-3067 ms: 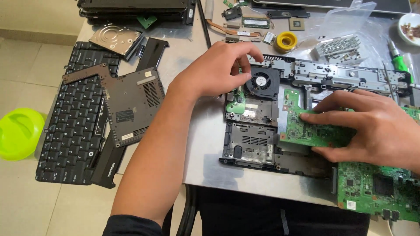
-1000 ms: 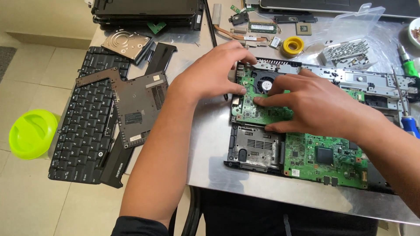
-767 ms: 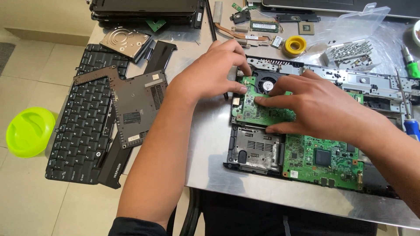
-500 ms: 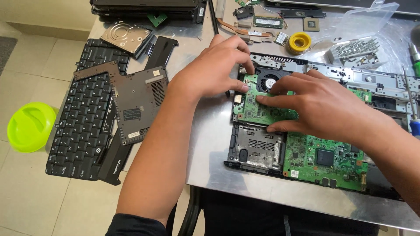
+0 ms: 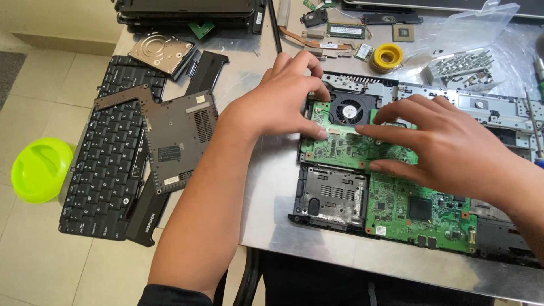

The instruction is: Installing a cooling fan and motherboard into a laptop chassis and securing them with screws.

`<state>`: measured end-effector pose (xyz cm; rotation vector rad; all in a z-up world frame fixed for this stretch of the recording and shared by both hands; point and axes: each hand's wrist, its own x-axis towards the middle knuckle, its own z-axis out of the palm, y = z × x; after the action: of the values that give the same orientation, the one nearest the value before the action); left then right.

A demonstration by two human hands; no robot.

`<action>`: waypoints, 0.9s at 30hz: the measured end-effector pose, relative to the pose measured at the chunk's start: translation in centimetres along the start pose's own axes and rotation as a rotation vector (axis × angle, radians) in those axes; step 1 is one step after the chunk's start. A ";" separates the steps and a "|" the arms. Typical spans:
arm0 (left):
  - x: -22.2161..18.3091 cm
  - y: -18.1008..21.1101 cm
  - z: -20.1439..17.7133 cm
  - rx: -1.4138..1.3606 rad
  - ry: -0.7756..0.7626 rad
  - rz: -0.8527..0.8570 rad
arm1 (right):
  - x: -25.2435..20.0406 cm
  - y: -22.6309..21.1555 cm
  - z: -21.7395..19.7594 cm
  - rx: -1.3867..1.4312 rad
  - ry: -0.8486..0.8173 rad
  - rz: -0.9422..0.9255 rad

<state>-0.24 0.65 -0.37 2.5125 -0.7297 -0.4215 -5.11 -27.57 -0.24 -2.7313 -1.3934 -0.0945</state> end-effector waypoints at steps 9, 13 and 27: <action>-1.1 4.1 -1.2 0.086 -0.183 -0.241 | -8.4 -0.1 -4.5 0.593 0.307 0.621; -1.6 4.1 -0.3 0.291 -0.151 -0.225 | -11.8 -1.1 -4.3 0.485 0.204 0.706; -1.1 1.4 0.1 0.215 -0.074 -0.107 | -17.2 -6.5 1.8 0.246 0.139 0.607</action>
<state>-1.78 0.20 0.44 2.7596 -0.7033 -0.4995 -20.46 -37.43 -3.30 -2.7346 -0.4649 -0.0673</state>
